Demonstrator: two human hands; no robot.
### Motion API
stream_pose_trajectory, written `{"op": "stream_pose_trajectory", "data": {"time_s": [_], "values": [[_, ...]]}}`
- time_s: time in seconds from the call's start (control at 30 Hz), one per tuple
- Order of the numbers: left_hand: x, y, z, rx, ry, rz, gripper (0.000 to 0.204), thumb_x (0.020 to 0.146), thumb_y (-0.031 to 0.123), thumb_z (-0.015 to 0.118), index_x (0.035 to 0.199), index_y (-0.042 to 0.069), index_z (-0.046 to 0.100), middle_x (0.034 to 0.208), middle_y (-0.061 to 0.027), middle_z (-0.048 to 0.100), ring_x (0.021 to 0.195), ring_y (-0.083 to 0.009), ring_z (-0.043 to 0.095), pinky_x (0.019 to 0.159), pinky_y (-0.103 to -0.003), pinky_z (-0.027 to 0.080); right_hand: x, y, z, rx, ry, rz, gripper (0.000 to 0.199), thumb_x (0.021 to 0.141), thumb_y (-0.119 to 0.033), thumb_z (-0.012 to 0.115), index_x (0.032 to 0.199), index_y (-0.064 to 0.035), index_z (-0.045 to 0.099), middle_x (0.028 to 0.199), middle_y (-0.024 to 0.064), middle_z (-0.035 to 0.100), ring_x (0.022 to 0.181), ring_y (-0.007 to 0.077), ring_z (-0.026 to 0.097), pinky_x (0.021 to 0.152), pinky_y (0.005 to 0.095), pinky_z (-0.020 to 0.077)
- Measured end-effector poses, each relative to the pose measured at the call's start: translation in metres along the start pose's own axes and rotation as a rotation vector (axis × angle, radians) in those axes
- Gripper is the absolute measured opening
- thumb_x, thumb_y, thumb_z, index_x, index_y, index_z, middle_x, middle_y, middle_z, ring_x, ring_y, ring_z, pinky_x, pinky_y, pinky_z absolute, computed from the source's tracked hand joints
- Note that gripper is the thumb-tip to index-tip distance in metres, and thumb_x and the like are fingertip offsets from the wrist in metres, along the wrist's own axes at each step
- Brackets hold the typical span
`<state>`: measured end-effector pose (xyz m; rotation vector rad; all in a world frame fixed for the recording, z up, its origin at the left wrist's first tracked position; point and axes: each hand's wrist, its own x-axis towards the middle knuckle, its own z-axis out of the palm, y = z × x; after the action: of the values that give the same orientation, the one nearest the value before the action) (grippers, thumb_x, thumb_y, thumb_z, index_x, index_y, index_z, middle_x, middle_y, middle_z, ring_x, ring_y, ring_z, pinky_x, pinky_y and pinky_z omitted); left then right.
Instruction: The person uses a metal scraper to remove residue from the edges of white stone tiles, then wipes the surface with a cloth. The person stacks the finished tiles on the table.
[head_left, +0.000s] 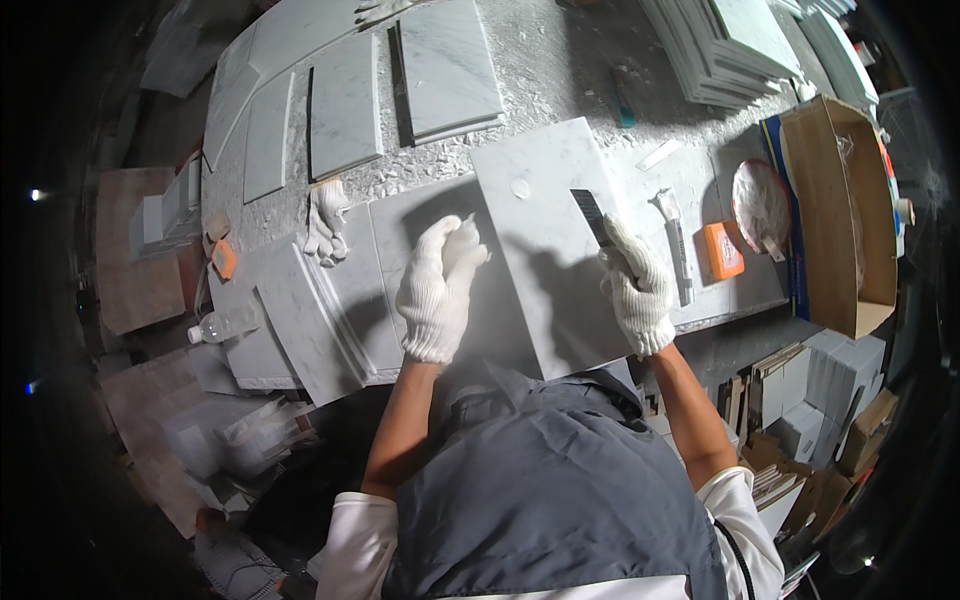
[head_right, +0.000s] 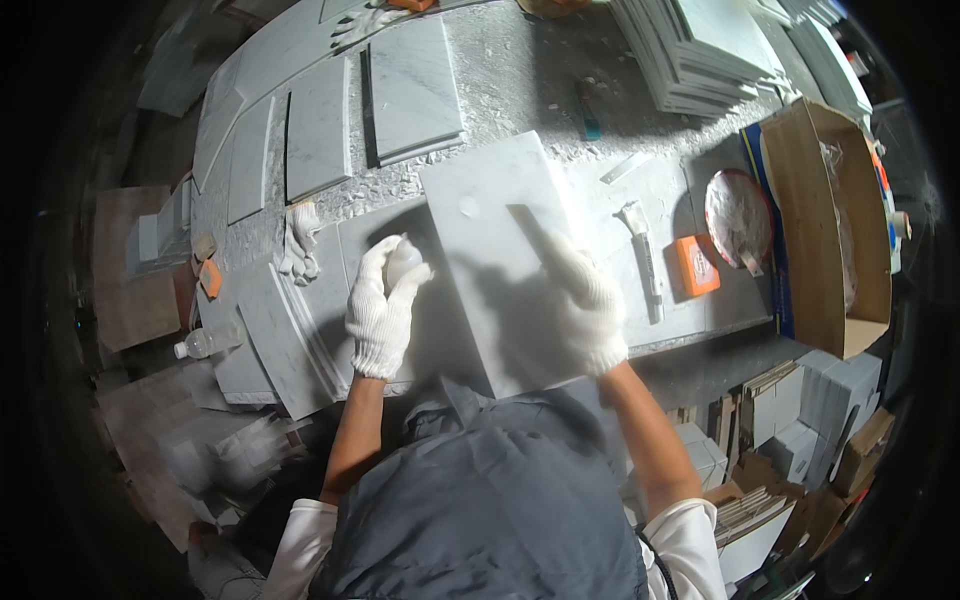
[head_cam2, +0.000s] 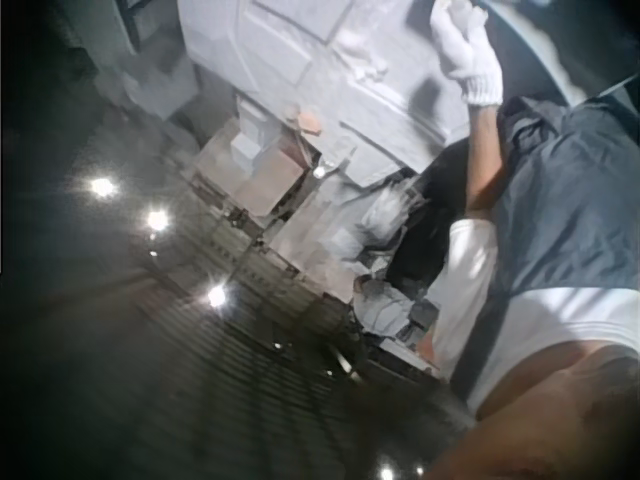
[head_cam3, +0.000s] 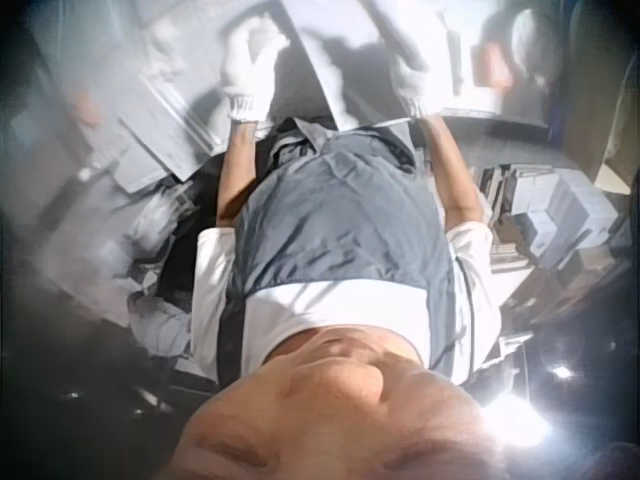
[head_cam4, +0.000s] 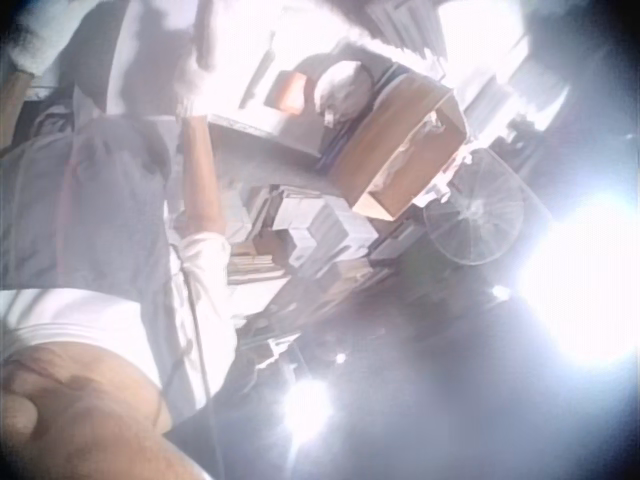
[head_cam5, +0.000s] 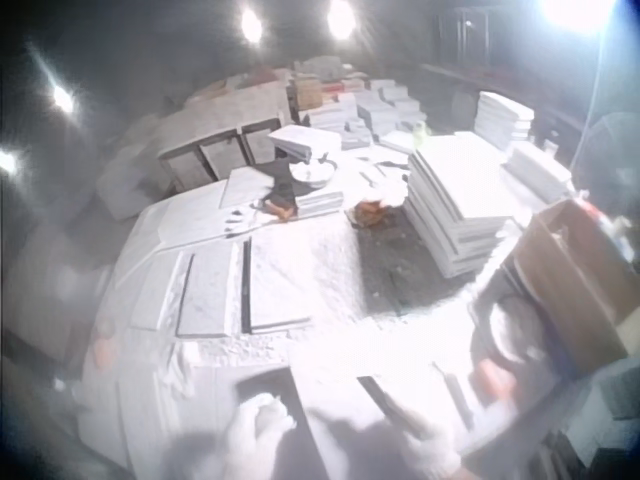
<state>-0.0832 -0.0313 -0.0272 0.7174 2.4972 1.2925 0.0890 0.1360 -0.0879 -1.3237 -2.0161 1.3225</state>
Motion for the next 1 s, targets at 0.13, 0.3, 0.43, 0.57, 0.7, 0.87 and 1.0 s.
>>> {"op": "stream_pose_trajectory", "data": {"time_s": [0.13, 0.3, 0.43, 0.57, 0.7, 0.87, 1.0], "values": [[0.017, 0.015, 0.002, 0.413, 0.026, 0.210, 0.048, 0.085, 0.017, 0.081, 0.131, 0.013, 0.066, 0.120, -0.0103, 0.069, 0.110, -0.0308, 0.066, 0.094, -0.043, 0.053, -0.003, -0.001, -0.008, -0.007, 0.013, -0.241, 0.047, 0.096, 0.014, 0.051, 0.137, -0.0046, 0.065, 0.094, 0.0077, 0.069, 0.063, 0.0093, 0.059, 0.059, 0.0247, 0.0488], [0.029, 0.014, 0.004, 0.666, 0.046, 0.343, 0.050, 0.083, 0.020, 0.082, 0.131, 0.017, 0.067, 0.118, -0.0076, 0.069, 0.108, -0.0300, 0.065, 0.092, -0.043, 0.052, -0.004, -0.018, -0.029, 0.112, -0.101, -0.375, 0.045, 0.095, 0.012, 0.055, 0.136, -0.0041, 0.065, 0.092, 0.0104, 0.069, 0.064, 0.0121, 0.061, 0.062, 0.0268, 0.0510], [0.035, 0.008, 0.009, 0.828, 0.106, 0.418, 0.053, 0.080, 0.025, 0.083, 0.131, 0.021, 0.068, 0.115, -0.0036, 0.069, 0.107, -0.0267, 0.065, 0.091, -0.041, 0.053, -0.003, -0.027, -0.029, 0.146, -0.084, -0.387, 0.045, 0.095, 0.011, 0.055, 0.137, -0.0042, 0.065, 0.093, 0.0110, 0.070, 0.065, 0.0127, 0.062, 0.062, 0.0272, 0.0519], [0.034, 0.007, 0.015, 0.962, 0.148, 0.454, 0.053, 0.078, 0.027, 0.085, 0.129, 0.023, 0.069, 0.112, -0.0005, 0.068, 0.106, -0.0228, 0.064, 0.090, -0.040, 0.053, -0.003, -0.025, -0.030, 0.143, -0.089, -0.390, 0.045, 0.096, 0.011, 0.055, 0.137, -0.0041, 0.064, 0.093, 0.0111, 0.070, 0.066, 0.0128, 0.063, 0.063, 0.0274, 0.0523], [0.037, 0.006, 0.019, 0.954, 0.179, 0.504, 0.052, 0.076, 0.024, 0.087, 0.125, 0.024, 0.071, 0.110, 0.0007, 0.068, 0.105, -0.0216, 0.064, 0.088, -0.039, 0.053, -0.003, -0.022, -0.030, 0.147, -0.090, -0.395, 0.046, 0.096, 0.011, 0.054, 0.138, -0.0042, 0.064, 0.092, 0.0108, 0.069, 0.066, 0.0132, 0.063, 0.063, 0.0276, 0.0522], [0.043, 0.001, 0.021, 0.944, 0.251, 0.587, 0.048, 0.074, 0.020, 0.088, 0.120, 0.022, 0.074, 0.106, 0.0013, 0.068, 0.101, -0.0223, 0.066, 0.085, -0.037, 0.054, -0.001, -0.024, -0.029, 0.166, -0.077, -0.421, 0.048, 0.095, 0.012, 0.054, 0.138, -0.0046, 0.064, 0.088, 0.0097, 0.067, 0.064, 0.0128, 0.062, 0.062, 0.0281, 0.0516], [0.045, -0.002, 0.023, 0.938, 0.287, 0.612, 0.046, 0.073, 0.018, 0.089, 0.116, 0.022, 0.075, 0.104, 0.0020, 0.068, 0.101, -0.0212, 0.066, 0.084, -0.037, 0.055, -0.001, -0.026, -0.030, 0.159, -0.087, -0.420, 0.048, 0.094, 0.013, 0.055, 0.138, -0.0047, 0.064, 0.086, 0.0091, 0.065, 0.063, 0.0126, 0.061, 0.062, 0.0281, 0.0509]]}}
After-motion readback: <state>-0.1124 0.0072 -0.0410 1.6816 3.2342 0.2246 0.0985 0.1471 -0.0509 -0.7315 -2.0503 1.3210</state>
